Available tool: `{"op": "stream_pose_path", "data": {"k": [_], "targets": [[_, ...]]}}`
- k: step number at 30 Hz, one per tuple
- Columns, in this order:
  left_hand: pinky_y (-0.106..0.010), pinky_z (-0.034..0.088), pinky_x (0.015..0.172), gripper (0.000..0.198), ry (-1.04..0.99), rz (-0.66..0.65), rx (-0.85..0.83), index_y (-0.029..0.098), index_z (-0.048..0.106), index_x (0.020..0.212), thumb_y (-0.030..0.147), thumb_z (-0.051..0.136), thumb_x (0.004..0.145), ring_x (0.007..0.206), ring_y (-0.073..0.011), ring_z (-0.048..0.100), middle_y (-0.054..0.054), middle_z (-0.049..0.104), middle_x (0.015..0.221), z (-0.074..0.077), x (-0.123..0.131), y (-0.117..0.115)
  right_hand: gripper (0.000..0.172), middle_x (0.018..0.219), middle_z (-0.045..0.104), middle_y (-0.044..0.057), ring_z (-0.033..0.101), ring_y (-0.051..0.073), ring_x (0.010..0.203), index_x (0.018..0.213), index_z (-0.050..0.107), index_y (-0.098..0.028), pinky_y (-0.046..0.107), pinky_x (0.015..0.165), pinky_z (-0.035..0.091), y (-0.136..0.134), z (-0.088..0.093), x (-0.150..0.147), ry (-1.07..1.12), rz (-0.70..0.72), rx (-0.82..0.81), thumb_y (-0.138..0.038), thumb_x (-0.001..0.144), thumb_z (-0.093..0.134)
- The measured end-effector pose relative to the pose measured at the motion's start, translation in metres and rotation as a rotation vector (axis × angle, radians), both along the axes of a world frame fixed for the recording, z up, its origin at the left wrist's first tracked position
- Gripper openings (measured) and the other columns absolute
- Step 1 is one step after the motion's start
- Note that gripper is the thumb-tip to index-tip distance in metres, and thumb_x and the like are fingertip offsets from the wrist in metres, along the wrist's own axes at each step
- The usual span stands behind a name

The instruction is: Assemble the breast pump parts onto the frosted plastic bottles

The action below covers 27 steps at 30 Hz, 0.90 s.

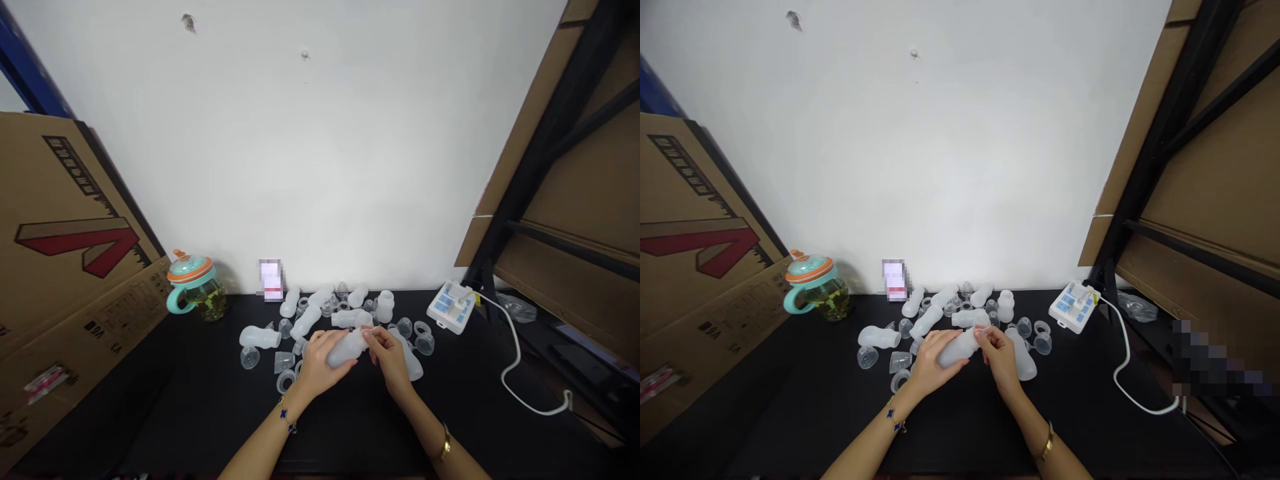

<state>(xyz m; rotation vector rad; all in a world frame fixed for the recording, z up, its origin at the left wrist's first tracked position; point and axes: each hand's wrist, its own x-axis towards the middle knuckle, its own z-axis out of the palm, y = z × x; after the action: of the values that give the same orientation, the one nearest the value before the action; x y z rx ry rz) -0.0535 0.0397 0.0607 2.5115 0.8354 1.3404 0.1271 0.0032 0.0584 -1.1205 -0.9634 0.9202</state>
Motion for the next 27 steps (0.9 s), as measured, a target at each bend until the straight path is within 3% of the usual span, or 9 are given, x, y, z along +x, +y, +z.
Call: {"op": "stream_pose_path", "data": {"k": [27], "targets": [[-0.043, 0.050, 0.091, 0.045, 0.027, 0.016, 0.055, 0.024, 0.061, 0.125, 0.036, 0.074, 0.083, 0.103, -0.0276, 0.070, -0.008, 0.074, 0.117, -0.0060, -0.0003, 0.0001, 0.040, 0.050, 0.044, -0.007, 0.035, 0.009, 0.043, 0.067, 0.059, -0.019, 0.024, 0.045, 0.023, 0.0012, -0.0048, 0.0022, -0.075, -0.031, 0.026, -0.055, 0.079, 0.072]]}}
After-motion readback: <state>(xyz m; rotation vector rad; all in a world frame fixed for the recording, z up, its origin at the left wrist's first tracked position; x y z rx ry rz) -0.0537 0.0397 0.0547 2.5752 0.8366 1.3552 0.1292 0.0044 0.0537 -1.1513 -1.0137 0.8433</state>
